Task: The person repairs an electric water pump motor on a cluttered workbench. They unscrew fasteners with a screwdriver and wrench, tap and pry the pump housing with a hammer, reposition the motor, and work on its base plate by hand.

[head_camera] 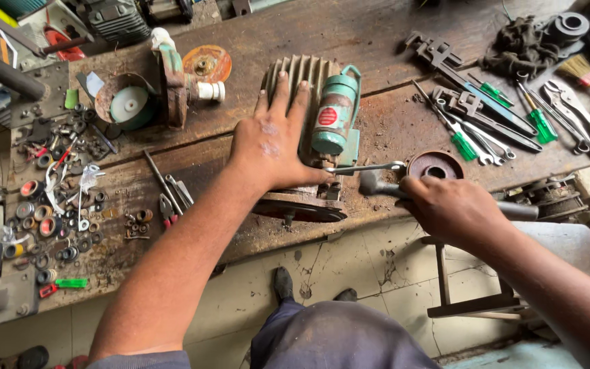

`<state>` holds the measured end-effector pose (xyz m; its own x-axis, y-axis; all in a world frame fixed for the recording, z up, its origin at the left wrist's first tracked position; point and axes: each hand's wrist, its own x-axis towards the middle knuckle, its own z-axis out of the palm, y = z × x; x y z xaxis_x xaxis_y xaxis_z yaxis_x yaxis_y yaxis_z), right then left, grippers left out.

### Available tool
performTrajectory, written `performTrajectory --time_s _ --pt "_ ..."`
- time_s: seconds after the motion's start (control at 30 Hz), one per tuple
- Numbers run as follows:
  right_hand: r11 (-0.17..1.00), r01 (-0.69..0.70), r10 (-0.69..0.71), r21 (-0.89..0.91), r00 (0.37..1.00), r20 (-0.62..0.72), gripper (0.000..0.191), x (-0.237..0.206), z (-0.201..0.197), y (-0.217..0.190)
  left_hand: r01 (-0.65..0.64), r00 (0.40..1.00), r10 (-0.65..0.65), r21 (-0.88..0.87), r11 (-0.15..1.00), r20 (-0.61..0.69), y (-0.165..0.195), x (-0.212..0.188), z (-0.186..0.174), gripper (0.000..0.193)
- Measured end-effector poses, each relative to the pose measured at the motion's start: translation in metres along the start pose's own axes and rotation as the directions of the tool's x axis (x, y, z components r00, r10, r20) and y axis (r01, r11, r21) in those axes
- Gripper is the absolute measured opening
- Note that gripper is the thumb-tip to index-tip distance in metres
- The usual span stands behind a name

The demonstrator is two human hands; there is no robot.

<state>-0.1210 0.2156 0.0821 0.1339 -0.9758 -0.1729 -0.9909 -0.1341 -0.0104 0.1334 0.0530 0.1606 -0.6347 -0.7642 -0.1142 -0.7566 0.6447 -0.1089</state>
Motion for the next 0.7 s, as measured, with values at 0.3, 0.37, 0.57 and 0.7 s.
performTrajectory --time_s 0.3,0.37,0.57,0.7 --pt "0.997 -0.070 0.075 -0.039 0.982 0.171 0.038 0.002 -0.003 -0.001 0.023 0.996 -0.021 -0.020 1.000 0.087 -0.001 0.000 0.001 0.158" --pt "0.997 -0.066 0.073 -0.041 0.983 0.171 0.035 0.002 -0.003 0.000 0.005 0.998 -0.005 -0.006 1.000 0.056 0.000 -0.001 0.002 0.157" --pt "0.998 -0.066 0.063 0.013 0.988 0.138 0.033 0.001 0.001 0.003 0.015 0.998 -0.012 -0.050 0.999 0.060 0.000 -0.002 0.000 0.158" --pt "0.991 -0.086 0.066 0.099 0.979 0.194 0.022 0.005 0.000 0.009 0.016 0.998 -0.015 -0.015 1.000 0.060 -0.001 -0.001 -0.003 0.158"
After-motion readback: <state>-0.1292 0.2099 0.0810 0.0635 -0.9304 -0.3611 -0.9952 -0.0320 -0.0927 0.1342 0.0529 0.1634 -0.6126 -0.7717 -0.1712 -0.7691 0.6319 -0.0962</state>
